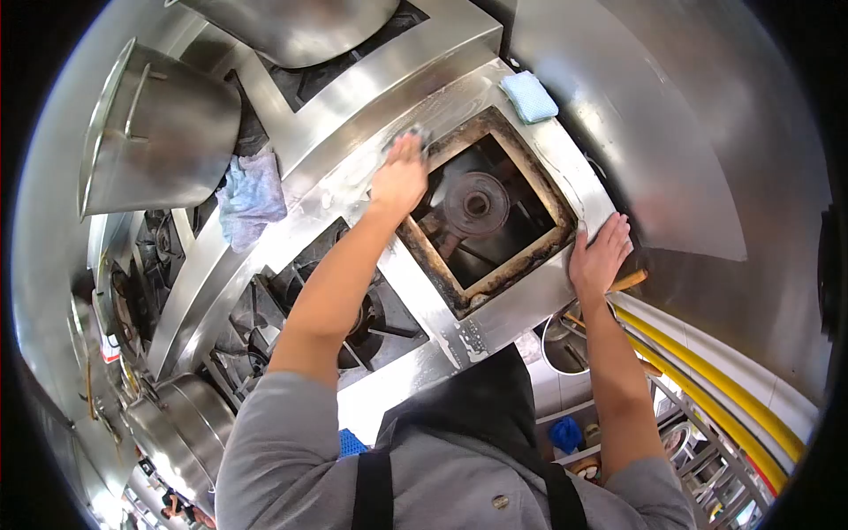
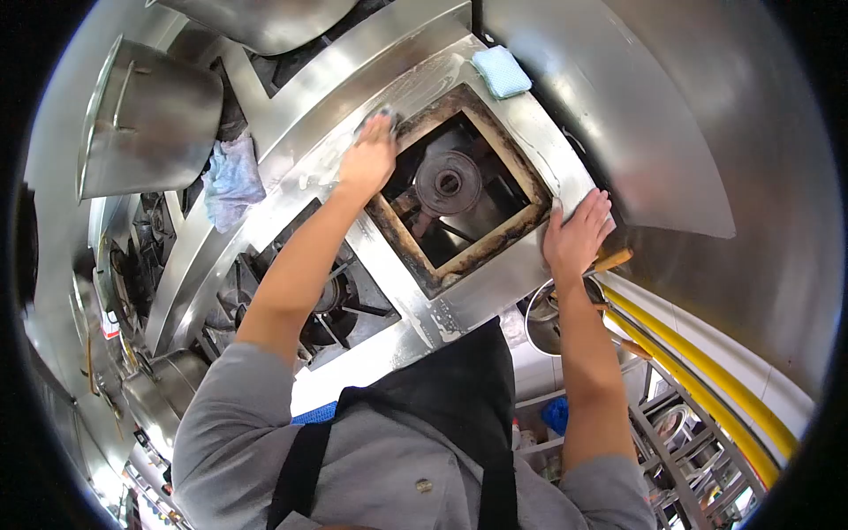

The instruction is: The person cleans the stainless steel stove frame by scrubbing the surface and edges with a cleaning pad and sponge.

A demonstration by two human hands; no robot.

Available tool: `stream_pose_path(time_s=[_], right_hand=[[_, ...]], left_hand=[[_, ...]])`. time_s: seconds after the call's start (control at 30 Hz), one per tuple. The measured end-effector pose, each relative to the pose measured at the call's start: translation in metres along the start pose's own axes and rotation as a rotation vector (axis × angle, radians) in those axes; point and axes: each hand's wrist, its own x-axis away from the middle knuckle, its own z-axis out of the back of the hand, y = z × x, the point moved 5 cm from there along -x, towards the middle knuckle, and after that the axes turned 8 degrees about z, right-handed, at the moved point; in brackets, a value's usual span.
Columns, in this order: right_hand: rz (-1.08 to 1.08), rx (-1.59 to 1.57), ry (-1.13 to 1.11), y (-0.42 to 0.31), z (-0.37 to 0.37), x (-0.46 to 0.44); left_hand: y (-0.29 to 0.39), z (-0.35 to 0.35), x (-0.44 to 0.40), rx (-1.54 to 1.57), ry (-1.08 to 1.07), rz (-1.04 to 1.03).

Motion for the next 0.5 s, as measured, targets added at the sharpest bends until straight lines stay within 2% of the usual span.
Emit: stream_pose_path(time_s=[0.1, 0.13, 0.33, 0.4, 0.5], right_hand=[[-0.007, -0.014, 0.024, 0.001, 0.001, 0.0], [-0.009, -0.011, 0.022, 0.0, 0.002, -0.001], [-0.005, 0.01, 0.034, -0.001, -0.002, 0.0], [0.002, 0.006, 0.027, 0.003, -0.001, -0.001], [0.019, 0.003, 0.042, 0.002, 0.001, 0.0]], left_hand=[[-0.014, 0.011, 0.018, -0.083, -0.073, 0.014], [-0.005, 0.009, 0.01, -0.136, -0.019, 0.01], [0.073, -0.022, -0.118, -0.014, 0.121, -0.134], [0.085, -0.026, -0.141, -0.044, -0.053, -0.072], [0.062, 0.006, -0.091, 0.055, -0.114, 0.014]])
